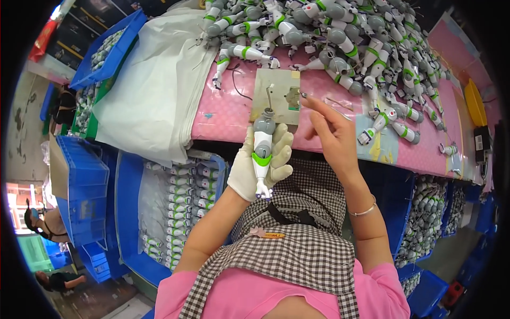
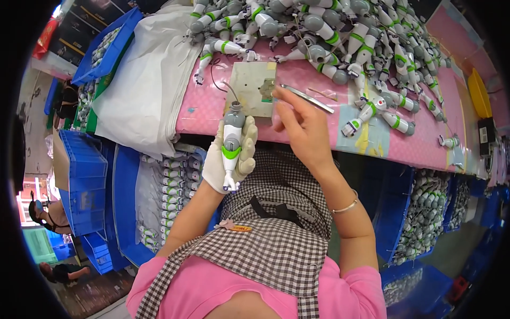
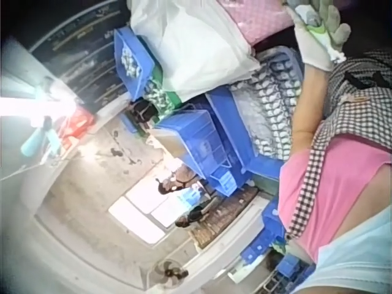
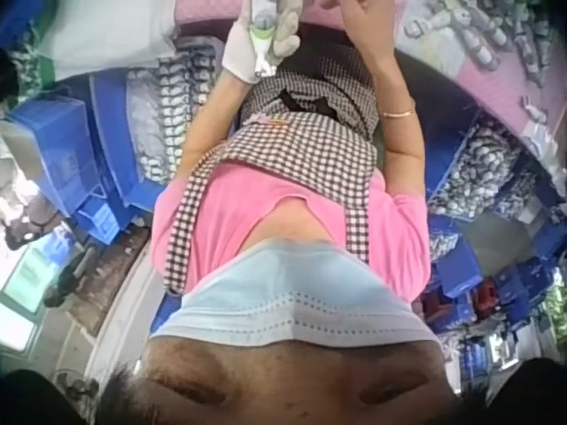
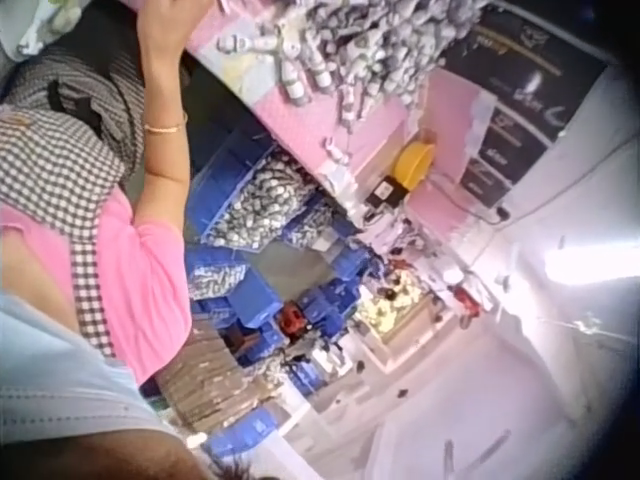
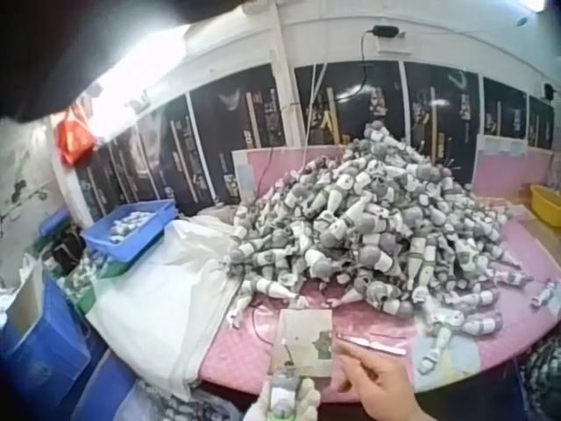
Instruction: Apply adhesive to the base of snowman toys and arrange them neatly in a blue storage crate.
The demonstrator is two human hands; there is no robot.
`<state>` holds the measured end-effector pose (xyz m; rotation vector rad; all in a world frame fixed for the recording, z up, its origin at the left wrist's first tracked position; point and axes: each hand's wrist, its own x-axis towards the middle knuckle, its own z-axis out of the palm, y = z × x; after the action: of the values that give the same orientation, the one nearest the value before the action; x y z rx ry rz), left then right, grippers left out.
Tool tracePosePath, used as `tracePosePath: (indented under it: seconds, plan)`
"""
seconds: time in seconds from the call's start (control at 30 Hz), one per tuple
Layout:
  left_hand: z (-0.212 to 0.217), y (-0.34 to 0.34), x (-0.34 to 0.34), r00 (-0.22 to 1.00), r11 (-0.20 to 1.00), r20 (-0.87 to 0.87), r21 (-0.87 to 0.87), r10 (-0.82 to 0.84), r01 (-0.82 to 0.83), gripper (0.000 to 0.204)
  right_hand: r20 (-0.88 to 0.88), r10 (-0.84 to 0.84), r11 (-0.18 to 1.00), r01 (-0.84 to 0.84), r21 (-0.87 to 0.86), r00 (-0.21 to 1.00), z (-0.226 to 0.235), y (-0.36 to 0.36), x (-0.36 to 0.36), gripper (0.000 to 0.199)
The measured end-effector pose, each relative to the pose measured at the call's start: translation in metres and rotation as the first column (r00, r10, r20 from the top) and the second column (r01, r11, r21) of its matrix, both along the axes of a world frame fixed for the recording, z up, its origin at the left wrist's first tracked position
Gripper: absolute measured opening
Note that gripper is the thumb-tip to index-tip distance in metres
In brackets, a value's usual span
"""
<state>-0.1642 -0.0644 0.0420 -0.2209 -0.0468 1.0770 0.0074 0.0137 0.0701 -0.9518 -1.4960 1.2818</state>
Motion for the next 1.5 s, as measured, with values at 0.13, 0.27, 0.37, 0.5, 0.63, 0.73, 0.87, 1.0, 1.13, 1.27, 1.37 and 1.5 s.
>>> tracePosePath:
  seconds: [0.13,0.27,0.37,0.5,0.63,0.73,0.87,1.0,1.13,1.27,1.37,1.5]
  plan:
    - [0.006,-0.003,0.011,0.991,0.996,-0.126,-0.082,-0.033,0.022,0.067,-0.212,0.096,0.994,-0.084,0.063,0.973,0.011,0.002,-0.016,0.028]
    - [0.017,-0.008,0.022,0.867,0.978,-0.495,-0.202,-0.064,-0.043,0.066,-0.271,0.069,0.995,-0.046,0.089,0.960,0.008,-0.001,-0.016,0.023]
    - [0.003,-0.015,0.022,0.679,0.999,-0.734,-0.022,-0.034,0.026,0.065,-0.350,0.067,0.994,-0.093,-0.060,0.934,0.001,0.006,-0.006,0.021]
    - [-0.004,-0.023,0.019,0.479,0.981,-0.877,0.119,0.031,0.155,0.056,-0.341,0.049,0.954,-0.145,-0.263,0.939,-0.001,0.014,0.003,0.023]
    - [0.013,-0.017,0.015,0.245,0.971,-0.969,0.087,0.030,0.224,0.051,-0.280,0.066,0.915,-0.170,-0.366,0.958,-0.008,0.026,0.012,0.022]
    - [0.022,-0.010,0.014,0.021,0.957,-0.998,0.061,0.058,0.283,0.047,-0.172,0.117,0.923,-0.171,-0.345,0.978,-0.013,0.036,0.013,0.017]
    - [0.034,0.002,0.008,-0.113,0.986,-0.990,0.061,0.080,0.157,0.031,0.196,0.000,0.976,-0.042,0.212,0.981,-0.050,0.060,0.006,0.016]
    - [0.041,0.016,0.004,-0.043,0.990,-0.989,0.141,0.140,-0.021,0.029,0.168,0.116,0.992,-0.106,-0.065,0.979,-0.029,0.063,0.003,0.018]
    - [0.033,0.021,0.003,0.059,0.980,-0.980,0.188,0.191,-0.061,0.039,-0.563,0.187,0.669,-0.524,-0.527,0.805,-0.026,0.062,0.022,0.015]
    - [0.025,0.019,-0.005,0.534,0.992,-0.836,0.119,0.125,-0.045,0.041,-0.645,0.101,0.607,-0.561,-0.563,0.757,-0.021,0.057,0.024,0.015]
    - [0.023,0.020,0.002,0.655,0.997,-0.754,0.077,0.047,0.017,0.052,-0.183,0.170,0.872,-0.234,-0.430,0.968,-0.028,0.060,0.019,0.011]
    - [0.032,0.016,0.006,0.425,0.989,-0.895,0.150,0.135,0.001,0.049,0.308,-0.039,0.939,-0.070,0.338,0.951,-0.030,0.054,0.006,0.011]
